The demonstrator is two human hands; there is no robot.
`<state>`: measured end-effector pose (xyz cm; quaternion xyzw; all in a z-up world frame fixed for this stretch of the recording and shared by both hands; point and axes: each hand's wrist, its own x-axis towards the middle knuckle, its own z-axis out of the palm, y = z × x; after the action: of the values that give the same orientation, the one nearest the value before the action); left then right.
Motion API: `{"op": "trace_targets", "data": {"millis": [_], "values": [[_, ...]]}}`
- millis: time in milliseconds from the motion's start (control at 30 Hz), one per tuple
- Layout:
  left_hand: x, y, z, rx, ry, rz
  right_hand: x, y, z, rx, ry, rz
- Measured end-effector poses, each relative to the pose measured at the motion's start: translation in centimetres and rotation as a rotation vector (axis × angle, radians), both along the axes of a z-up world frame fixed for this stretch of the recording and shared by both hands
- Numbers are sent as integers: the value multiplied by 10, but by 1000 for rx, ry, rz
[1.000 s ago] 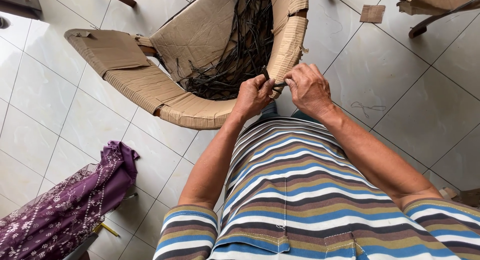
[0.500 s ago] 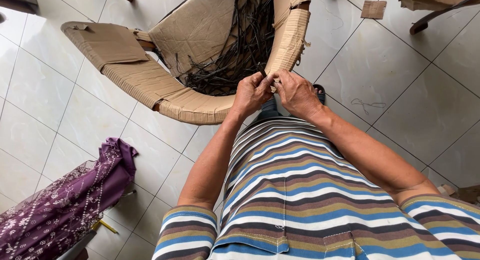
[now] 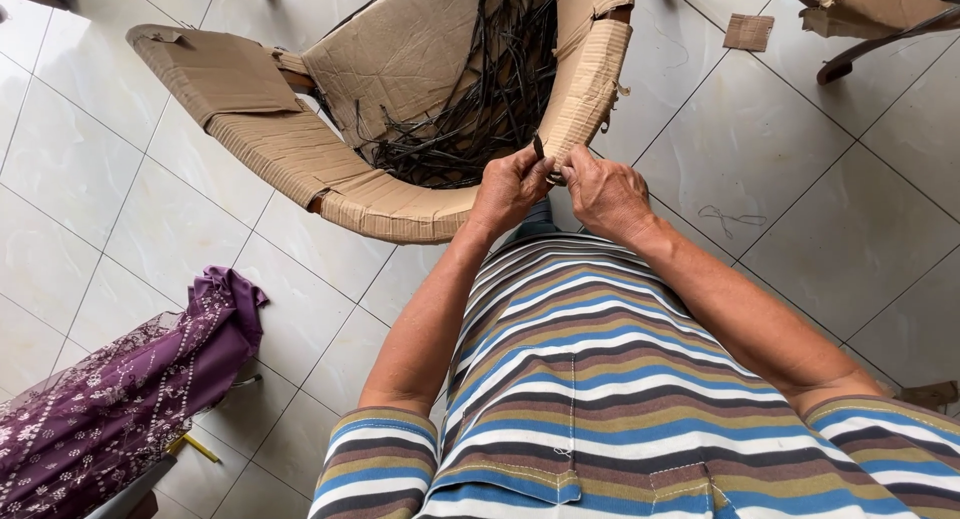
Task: Weaving and securing black plastic strips onto a chair frame covered in cardboard
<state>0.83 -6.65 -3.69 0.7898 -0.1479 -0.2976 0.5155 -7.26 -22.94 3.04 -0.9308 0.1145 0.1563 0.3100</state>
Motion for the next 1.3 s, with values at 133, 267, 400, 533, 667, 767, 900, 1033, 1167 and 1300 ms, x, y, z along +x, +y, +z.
{"op": "trace_targets", "data": {"millis": [133, 267, 400, 533, 667, 767, 900, 1033, 1167, 1300], "values": [[4, -3, -12, -10, 153, 85, -7, 11, -18, -78, -129, 3], [12, -8, 21, 9, 193, 139, -12, 18, -44, -279, -472, 78], [32, -7, -12, 135, 173, 126, -4, 18, -27, -397, -613, 134], [41, -9, -13, 277, 103, 69, -1, 21, -23, -472, -692, 202], [40, -9, -6, 357, 2, 21, 1, 20, -28, -481, -705, 202], [41, -8, -14, 331, 63, 49, 2, 21, -28, -408, -633, 182], [38, -7, -5, 310, 79, 58, 2, 20, -28, -338, -549, 107], [30, -1, 28, 228, 158, 64, 11, 15, -18, 67, -145, -61], [22, 13, 31, 64, 124, 7, 14, 4, -32, 591, 62, -288], [4, 23, 27, 51, -91, 36, 14, 7, -29, 764, 140, -379]]}}
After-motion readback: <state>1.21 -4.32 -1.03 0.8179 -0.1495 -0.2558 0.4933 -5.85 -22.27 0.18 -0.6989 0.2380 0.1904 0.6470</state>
